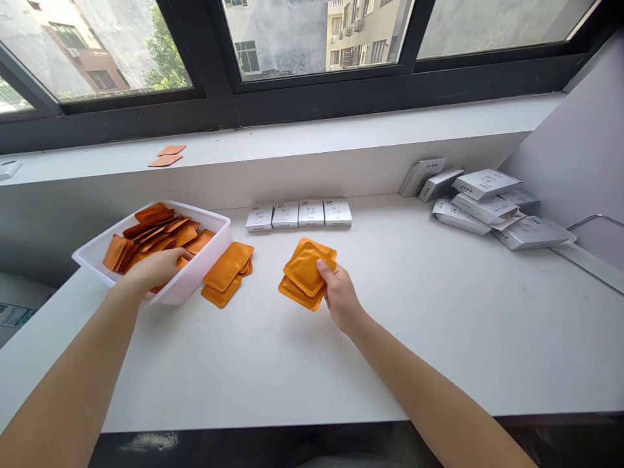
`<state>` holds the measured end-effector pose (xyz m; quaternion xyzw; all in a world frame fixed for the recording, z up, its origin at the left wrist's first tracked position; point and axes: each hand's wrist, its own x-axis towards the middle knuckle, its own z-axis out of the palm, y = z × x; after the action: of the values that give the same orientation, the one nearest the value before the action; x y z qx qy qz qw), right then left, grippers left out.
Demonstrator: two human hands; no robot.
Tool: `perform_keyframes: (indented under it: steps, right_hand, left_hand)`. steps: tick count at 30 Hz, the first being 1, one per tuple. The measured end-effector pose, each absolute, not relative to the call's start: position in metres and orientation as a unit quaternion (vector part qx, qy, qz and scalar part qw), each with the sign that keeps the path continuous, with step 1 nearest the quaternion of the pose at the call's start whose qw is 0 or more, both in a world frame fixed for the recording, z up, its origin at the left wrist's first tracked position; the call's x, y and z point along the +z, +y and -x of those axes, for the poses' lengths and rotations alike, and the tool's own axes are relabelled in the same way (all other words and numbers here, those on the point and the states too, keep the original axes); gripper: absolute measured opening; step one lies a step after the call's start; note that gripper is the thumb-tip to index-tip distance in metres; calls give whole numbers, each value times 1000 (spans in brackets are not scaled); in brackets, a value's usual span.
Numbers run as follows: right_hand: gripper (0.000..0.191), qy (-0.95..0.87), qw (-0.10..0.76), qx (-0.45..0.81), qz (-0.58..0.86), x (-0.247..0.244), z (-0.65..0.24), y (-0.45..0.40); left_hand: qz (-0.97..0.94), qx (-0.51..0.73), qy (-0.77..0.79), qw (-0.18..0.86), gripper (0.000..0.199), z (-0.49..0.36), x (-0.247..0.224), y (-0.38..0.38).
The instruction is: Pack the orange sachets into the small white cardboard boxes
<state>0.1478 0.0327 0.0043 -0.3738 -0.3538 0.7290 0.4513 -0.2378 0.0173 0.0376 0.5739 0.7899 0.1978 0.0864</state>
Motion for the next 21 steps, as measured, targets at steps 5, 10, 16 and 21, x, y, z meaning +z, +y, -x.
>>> perform_keyframes:
  steps: [5,10,16,21]
  right_hand:
    - [32,-357,459,721,376,-3,-148,36]
    - [31,-367,443,724,380,-4,-147,35]
    - [32,-352,442,744,356,4,-143,29]
    - [30,-323,495,697,407,2,-145,36]
  left_hand:
    - [-517,194,834,-3,21,218,94,5]
    - [-620,463,631,60,21,96,106,-5]
    - [-604,469,593,250,15,27,49,18]
    - [-542,526,585,295,14,58,36,28]
